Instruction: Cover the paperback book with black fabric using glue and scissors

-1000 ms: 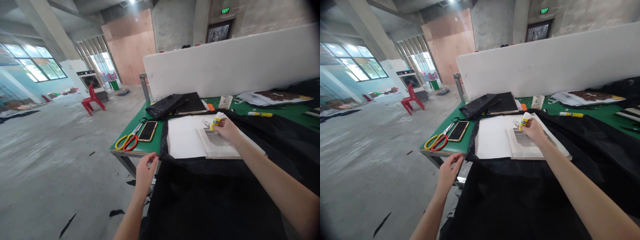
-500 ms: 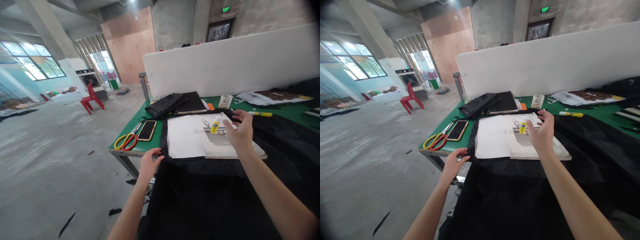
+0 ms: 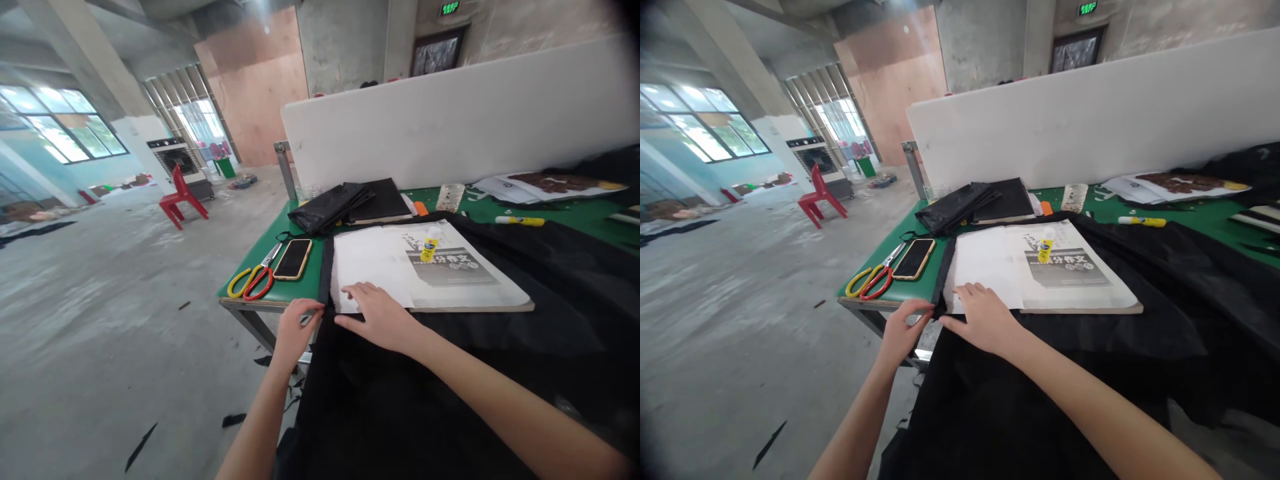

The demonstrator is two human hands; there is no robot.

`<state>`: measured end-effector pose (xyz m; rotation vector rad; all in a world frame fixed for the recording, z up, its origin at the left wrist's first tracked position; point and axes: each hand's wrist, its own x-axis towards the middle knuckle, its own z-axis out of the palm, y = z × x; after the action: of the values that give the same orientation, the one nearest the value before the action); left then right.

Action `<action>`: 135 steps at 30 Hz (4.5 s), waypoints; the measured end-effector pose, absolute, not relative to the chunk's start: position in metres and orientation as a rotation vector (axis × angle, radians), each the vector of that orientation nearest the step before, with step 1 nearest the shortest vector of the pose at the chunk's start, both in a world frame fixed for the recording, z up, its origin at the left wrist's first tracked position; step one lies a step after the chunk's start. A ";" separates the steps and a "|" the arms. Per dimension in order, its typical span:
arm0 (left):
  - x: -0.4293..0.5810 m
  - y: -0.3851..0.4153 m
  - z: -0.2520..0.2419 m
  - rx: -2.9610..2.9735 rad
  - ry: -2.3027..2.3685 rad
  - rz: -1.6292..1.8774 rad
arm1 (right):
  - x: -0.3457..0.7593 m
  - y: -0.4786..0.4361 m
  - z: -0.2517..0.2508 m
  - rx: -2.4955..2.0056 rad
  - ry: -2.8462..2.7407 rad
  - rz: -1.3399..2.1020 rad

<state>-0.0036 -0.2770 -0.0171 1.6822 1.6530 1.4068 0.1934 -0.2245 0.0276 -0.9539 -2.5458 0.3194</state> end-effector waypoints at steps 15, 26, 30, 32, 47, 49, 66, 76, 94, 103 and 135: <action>-0.015 -0.295 -0.027 2.048 1.474 1.333 | 0.183 -0.181 0.007 -0.619 -2.711 0.280; -0.026 -0.303 -0.040 2.356 1.530 1.188 | 0.189 -0.236 0.000 -0.434 -2.734 0.050; -0.027 -0.307 -0.051 2.371 1.572 1.219 | 0.186 -0.245 -0.014 -0.473 -2.756 -0.099; -0.029 -0.307 -0.058 2.363 1.614 1.278 | 0.186 -0.247 -0.019 -0.476 -2.729 -0.120; -0.022 -0.294 -0.059 2.685 1.548 1.274 | 0.189 -0.245 -0.037 -0.600 -2.554 -0.178; -0.023 -0.294 -0.058 2.682 1.529 1.276 | 0.188 -0.244 -0.036 -0.687 -2.551 -0.217; -0.023 -0.285 -0.045 2.388 1.651 1.366 | 0.173 -0.227 -0.003 -0.743 -2.570 0.103; -0.006 -0.275 -0.032 1.423 1.823 1.507 | 0.159 -0.193 0.013 -1.036 -2.578 0.613; -0.010 -0.265 -0.039 1.223 1.759 1.273 | 0.154 -0.175 0.014 -1.173 -2.622 0.711; -0.013 -0.263 -0.045 1.152 1.762 1.243 | 0.150 -0.163 0.008 -1.229 -2.599 0.636; 0.016 -0.251 -0.044 0.633 1.222 1.224 | 0.162 -0.206 -0.040 -0.467 -2.394 -0.504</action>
<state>0.0160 -0.2509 -0.0441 0.6329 1.2220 1.2238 0.1623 -0.2064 -0.0403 -0.4669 -2.3942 -0.5036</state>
